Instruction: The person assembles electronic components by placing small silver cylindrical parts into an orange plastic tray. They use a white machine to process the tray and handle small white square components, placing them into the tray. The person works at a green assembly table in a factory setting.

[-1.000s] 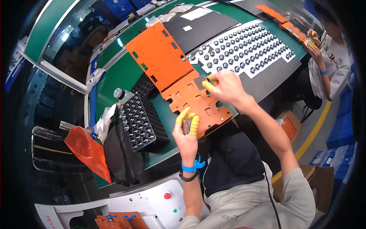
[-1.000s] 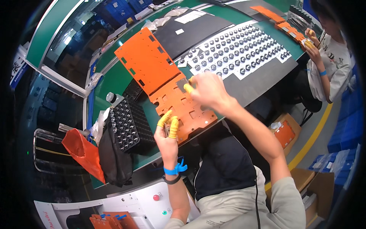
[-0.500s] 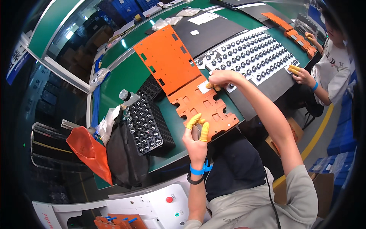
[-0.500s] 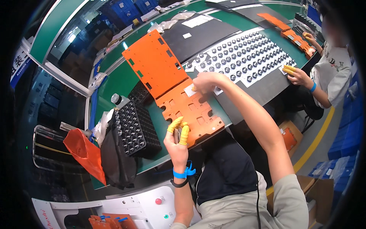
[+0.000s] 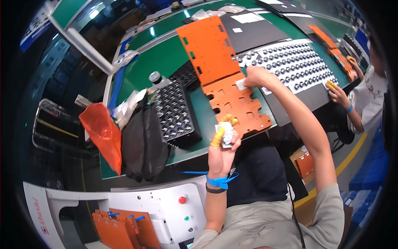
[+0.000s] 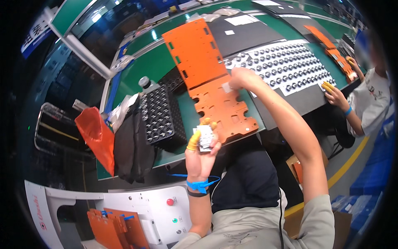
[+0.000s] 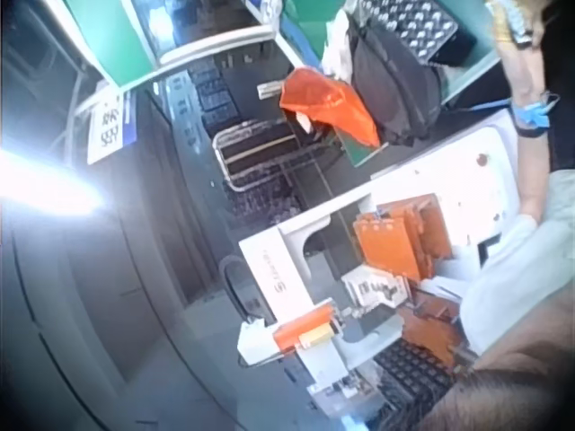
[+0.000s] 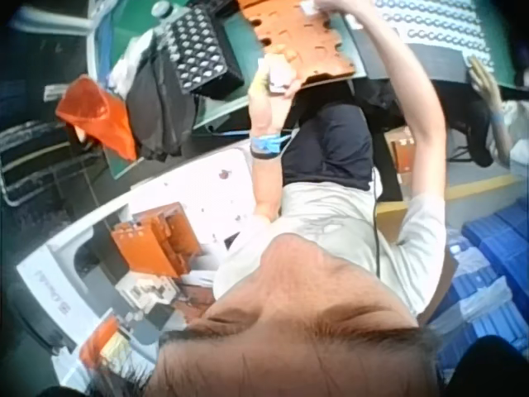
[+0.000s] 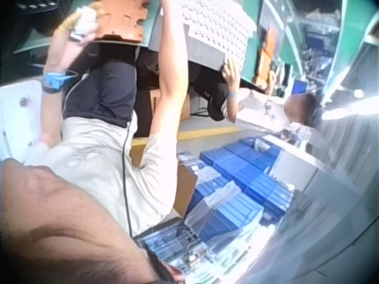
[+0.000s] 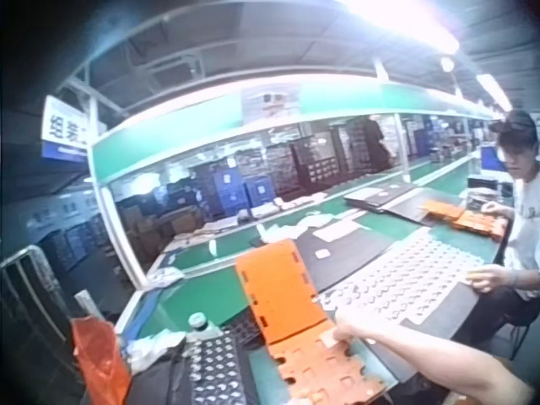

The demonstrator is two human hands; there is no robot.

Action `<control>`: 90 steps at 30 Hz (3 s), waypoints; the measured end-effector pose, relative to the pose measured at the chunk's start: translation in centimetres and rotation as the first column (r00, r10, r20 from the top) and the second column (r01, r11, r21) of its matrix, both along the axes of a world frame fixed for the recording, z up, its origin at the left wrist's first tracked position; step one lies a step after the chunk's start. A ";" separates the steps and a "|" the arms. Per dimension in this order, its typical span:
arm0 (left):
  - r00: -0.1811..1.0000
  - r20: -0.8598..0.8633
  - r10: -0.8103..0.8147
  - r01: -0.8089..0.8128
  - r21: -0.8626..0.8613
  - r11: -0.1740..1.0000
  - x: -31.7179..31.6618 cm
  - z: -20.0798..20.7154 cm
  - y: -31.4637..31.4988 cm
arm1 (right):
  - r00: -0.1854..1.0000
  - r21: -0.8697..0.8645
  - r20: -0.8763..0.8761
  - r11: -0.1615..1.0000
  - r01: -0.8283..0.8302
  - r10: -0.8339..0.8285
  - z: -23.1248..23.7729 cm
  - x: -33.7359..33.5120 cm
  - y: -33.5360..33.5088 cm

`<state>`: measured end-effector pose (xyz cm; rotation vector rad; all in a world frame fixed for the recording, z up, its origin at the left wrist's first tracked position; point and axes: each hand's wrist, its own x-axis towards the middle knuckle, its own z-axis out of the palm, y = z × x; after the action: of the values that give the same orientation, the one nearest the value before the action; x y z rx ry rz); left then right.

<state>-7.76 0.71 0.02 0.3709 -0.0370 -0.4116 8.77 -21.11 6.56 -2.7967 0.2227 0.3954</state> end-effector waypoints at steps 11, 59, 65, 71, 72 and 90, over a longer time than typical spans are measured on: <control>0.983 -0.144 0.111 -0.119 -0.054 0.991 -2.2 -2.1 3.0 | 0.642 0.117 0.621 0.757 -0.643 0.450 1.9 -4.0 17.7; 0.980 0.093 0.179 -0.201 0.449 0.871 -3.5 -1.1 1.4 | 0.701 0.518 0.666 0.519 -0.680 0.255 -1.8 -16.9 6.3; 0.970 0.144 0.198 -0.244 0.507 0.827 -3.3 -2.2 2.1 | 0.647 0.360 0.695 0.627 -0.691 0.314 -1.8 -17.0 6.7; 0.962 0.146 0.229 -0.272 0.499 0.823 -3.2 -1.9 2.1 | 0.621 0.304 0.714 0.656 -0.691 0.324 -3.0 -16.7 6.7; 0.963 0.140 0.228 -0.268 0.488 0.831 -3.1 -1.9 2.0 | 0.590 0.261 0.735 0.663 -0.702 0.335 -3.2 -16.7 6.7; 0.949 0.072 0.308 -0.300 0.506 0.809 -2.0 0.8 -4.4 | 0.403 -0.047 0.890 0.923 -0.382 0.213 -3.3 -18.5 5.3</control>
<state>-9.73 -3.65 0.79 0.8910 0.1499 -0.0942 -9.73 -15.82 3.26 -2.4441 -0.5520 -0.9803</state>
